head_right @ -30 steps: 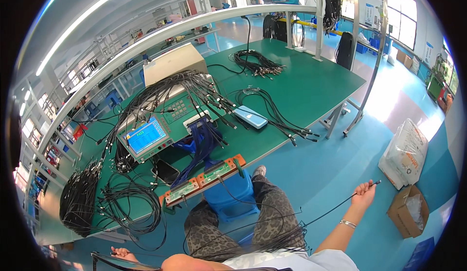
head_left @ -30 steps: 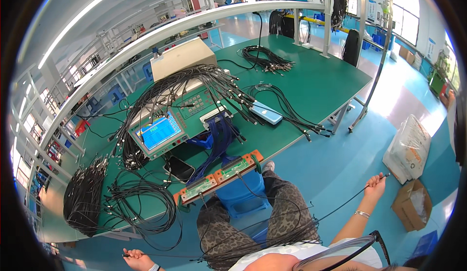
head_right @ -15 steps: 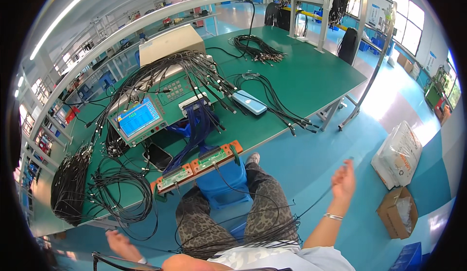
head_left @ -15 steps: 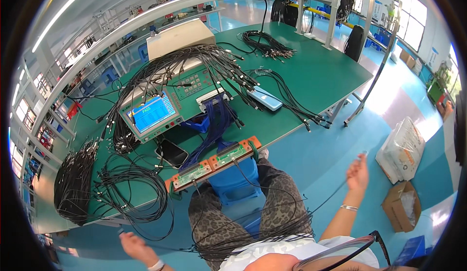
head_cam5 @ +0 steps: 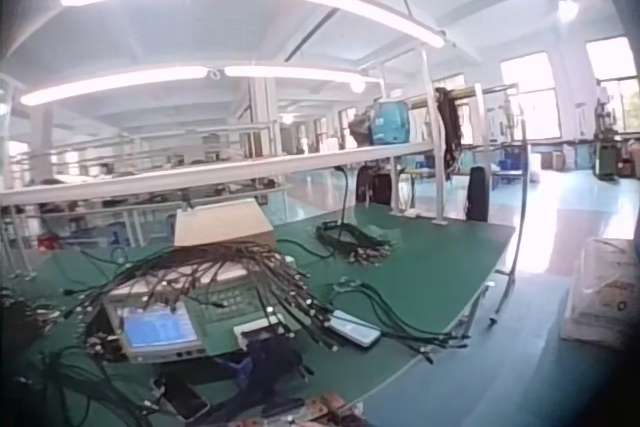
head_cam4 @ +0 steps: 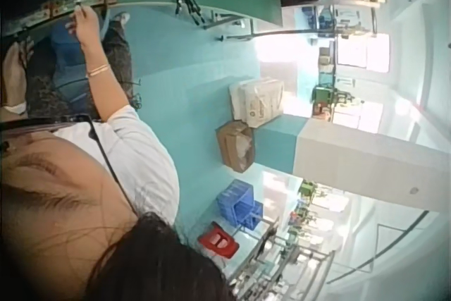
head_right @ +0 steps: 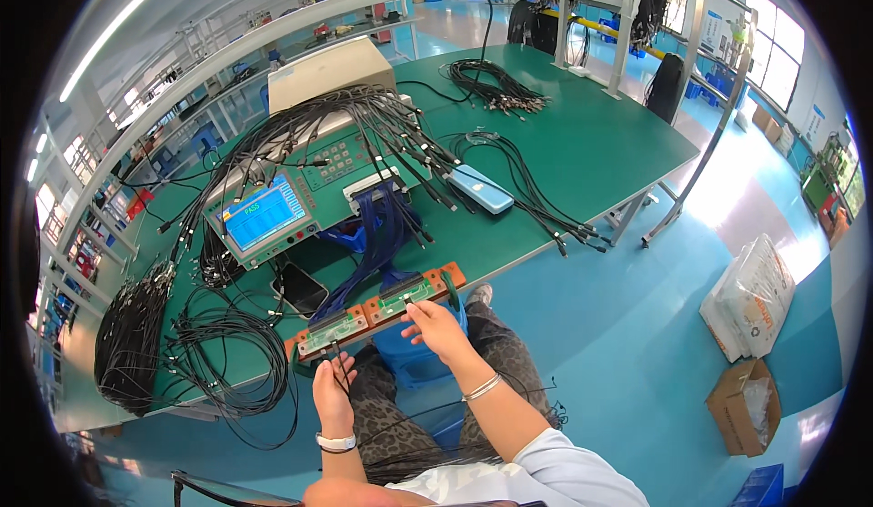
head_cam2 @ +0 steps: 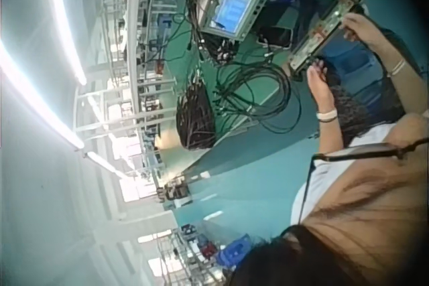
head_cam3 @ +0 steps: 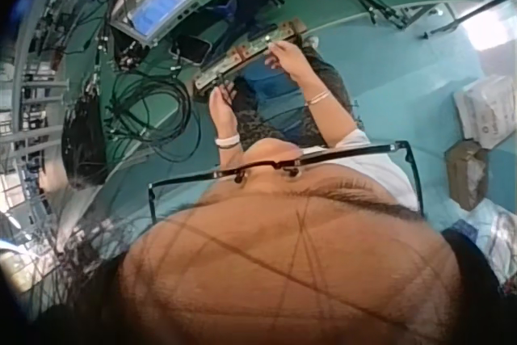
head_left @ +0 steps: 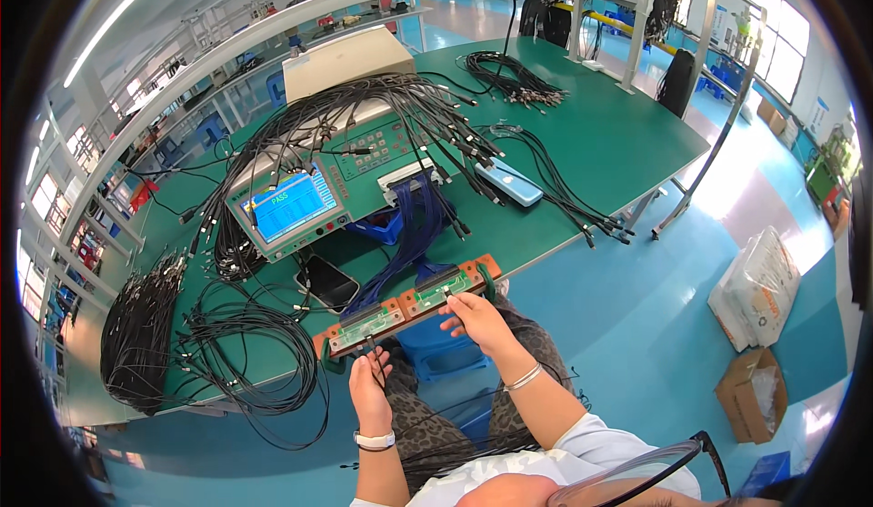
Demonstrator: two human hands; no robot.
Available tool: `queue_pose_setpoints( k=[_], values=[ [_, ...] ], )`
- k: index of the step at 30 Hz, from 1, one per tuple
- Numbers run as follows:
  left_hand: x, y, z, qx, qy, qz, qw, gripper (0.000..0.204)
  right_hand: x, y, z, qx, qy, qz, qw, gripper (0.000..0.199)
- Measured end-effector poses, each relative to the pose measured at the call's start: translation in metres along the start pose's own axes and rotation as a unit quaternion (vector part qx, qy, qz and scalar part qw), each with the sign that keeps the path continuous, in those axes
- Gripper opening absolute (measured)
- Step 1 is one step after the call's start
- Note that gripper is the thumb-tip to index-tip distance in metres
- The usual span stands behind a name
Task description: The person tests wiring harnesses on a specialized electronic testing board by hand.
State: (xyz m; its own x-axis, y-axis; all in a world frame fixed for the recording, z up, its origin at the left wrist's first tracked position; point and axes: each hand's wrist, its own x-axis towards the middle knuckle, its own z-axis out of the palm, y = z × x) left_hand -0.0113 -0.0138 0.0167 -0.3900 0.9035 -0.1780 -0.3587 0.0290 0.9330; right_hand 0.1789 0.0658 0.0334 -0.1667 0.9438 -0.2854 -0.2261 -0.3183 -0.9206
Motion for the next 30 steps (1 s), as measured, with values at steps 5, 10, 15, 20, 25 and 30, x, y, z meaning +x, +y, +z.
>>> queue_pose_setpoints(
  k=[5, 10, 15, 20, 25, 30],
  values=[
    [0.012, 0.002, 0.012, -0.03, -0.033, 0.011, 0.999, 0.027, 0.005, 0.008, 0.004, -0.02, -0.033, 0.003, 0.999, 0.025],
    [0.025, -0.006, 0.012, -0.005, -0.023, 0.004, 1.0, 0.027, 0.012, 0.011, 0.002, -0.034, -0.017, -0.005, 0.999, 0.028],
    [0.023, -0.014, 0.003, -0.128, -0.058, -0.046, 0.989, 0.027, 0.0, 0.031, 0.005, -0.061, 0.026, -0.033, 0.997, 0.027],
    [-0.005, -0.012, 0.014, -0.147, -0.016, -0.072, 0.986, 0.025, -0.02, 0.049, -0.001, -0.103, 0.09, -0.078, 0.988, 0.022],
    [0.006, -0.011, 0.015, -0.03, -0.001, -0.047, 0.998, 0.026, -0.008, 0.033, -0.001, -0.112, 0.077, -0.037, 0.99, 0.022],
    [0.015, -0.011, 0.011, -0.002, 0.019, -0.035, 0.999, 0.03, -0.005, 0.028, 0.001, -0.069, 0.068, 0.002, 0.995, 0.022]
  ],
)
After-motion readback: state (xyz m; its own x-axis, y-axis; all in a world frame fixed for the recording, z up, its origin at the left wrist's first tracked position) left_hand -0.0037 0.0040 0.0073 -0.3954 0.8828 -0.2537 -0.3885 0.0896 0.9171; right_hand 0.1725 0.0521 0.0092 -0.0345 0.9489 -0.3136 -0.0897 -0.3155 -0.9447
